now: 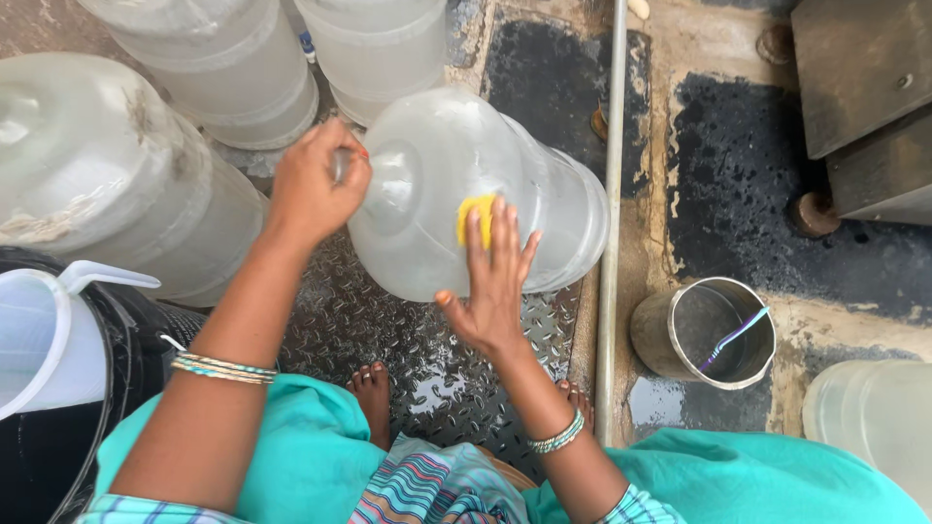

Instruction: The person scrubs the exterior of a large plastic water jug with a yellow sponge, then rinses it under a tap. They rotate the jug to clean different sides and inspect it by tilting it.

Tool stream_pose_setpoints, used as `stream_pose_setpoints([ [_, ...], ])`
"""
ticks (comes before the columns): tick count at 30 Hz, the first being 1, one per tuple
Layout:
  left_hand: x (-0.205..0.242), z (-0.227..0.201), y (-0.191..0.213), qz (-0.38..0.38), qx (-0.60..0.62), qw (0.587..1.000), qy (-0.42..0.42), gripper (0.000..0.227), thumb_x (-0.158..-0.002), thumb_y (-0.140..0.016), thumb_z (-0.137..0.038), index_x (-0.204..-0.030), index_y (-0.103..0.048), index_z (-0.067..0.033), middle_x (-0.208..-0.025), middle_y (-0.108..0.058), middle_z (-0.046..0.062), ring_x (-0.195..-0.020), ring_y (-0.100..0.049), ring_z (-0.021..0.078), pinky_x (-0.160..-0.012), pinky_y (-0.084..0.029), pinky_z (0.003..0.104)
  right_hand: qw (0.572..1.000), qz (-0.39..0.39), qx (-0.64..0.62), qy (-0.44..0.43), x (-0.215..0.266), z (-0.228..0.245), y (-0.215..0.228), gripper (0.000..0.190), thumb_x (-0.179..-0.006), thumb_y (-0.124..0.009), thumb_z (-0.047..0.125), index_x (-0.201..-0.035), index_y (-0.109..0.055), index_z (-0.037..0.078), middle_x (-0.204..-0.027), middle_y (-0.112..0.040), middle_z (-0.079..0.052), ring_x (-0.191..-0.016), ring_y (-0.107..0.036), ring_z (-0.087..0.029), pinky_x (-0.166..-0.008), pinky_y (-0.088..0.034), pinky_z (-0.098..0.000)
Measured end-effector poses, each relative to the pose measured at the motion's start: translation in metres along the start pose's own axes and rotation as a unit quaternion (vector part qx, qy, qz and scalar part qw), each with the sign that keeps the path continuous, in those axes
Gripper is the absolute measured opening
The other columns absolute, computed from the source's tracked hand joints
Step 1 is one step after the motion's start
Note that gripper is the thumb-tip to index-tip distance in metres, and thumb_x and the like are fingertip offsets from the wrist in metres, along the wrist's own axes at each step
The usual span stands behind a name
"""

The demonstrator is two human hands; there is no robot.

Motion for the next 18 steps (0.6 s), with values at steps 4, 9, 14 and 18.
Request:
stream_pose_setpoints([
  [4, 0.007, 0.016, -0.006, 0.062, 0.002, 0.996, 0.060, 0.018, -0.089, -0.063, -0.020, -0.099, -0.062, -0.0048, -0.100, -0.068, 0.017, -0.086, -0.065, 0.0384, -0.077, -0.050, 0.047, 0.990, -0.004, -0.050, -0.134, -0.024, -0.090, -0.003, 0.109, -0.088, 0.006, 0.080, -0.168, -0.018, 0.010, -0.178, -0.010, -0.011, -0.165, -0.005, -0.036, -0.132, 0.008, -0.0593],
  [9, 0.012, 0.016, 0.003, 0.046, 0.008, 0.999, 0.017, 0.017, -0.092, -0.063, -0.019, -0.100, -0.060, -0.0043, -0.103, -0.069, 0.017, -0.094, -0.066, 0.0385, -0.081, -0.051, 0.046, 0.953, -0.021, 0.013, -0.301, -0.018, -0.187, 0.034, 0.101, -0.092, 0.004, 0.079, -0.149, -0.050, 0.016, -0.173, -0.012, -0.017, -0.159, -0.002, -0.039, -0.126, 0.007, -0.0540],
  [14, 0.020, 0.038, 0.004, 0.056, 0.009, 0.998, 0.035, 0.017, -0.092, -0.061, -0.018, -0.102, -0.060, -0.0046, -0.103, -0.068, 0.016, -0.098, -0.067, 0.0348, -0.085, -0.051, 0.042, 0.975, -0.039, -0.162, -0.148, -0.023, -0.122, 0.012, 0.104, -0.096, -0.003, 0.082, -0.162, -0.027, 0.005, -0.170, -0.027, -0.021, -0.161, -0.022, -0.037, -0.134, -0.014, -0.0518],
  [18, 0.009, 0.053, 0.005, 0.063, 0.013, 0.997, 0.040, 0.016, -0.094, -0.061, -0.019, -0.103, -0.060, -0.0045, -0.104, -0.069, 0.013, -0.100, -0.068, 0.0303, -0.088, -0.051, 0.039, 0.993, -0.027, -0.107, 0.044, 0.010, -0.037, -0.033, 0.096, -0.100, -0.004, 0.077, -0.165, -0.018, 0.008, -0.172, -0.017, -0.020, -0.163, -0.012, -0.035, -0.135, -0.003, -0.0495],
])
Point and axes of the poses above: each hand's wrist, its own x-axis away from the middle knuckle, its own y-axis out of the back of the hand, z = x × y, the point moved 7 cm from there along -x, towards the middle knuckle
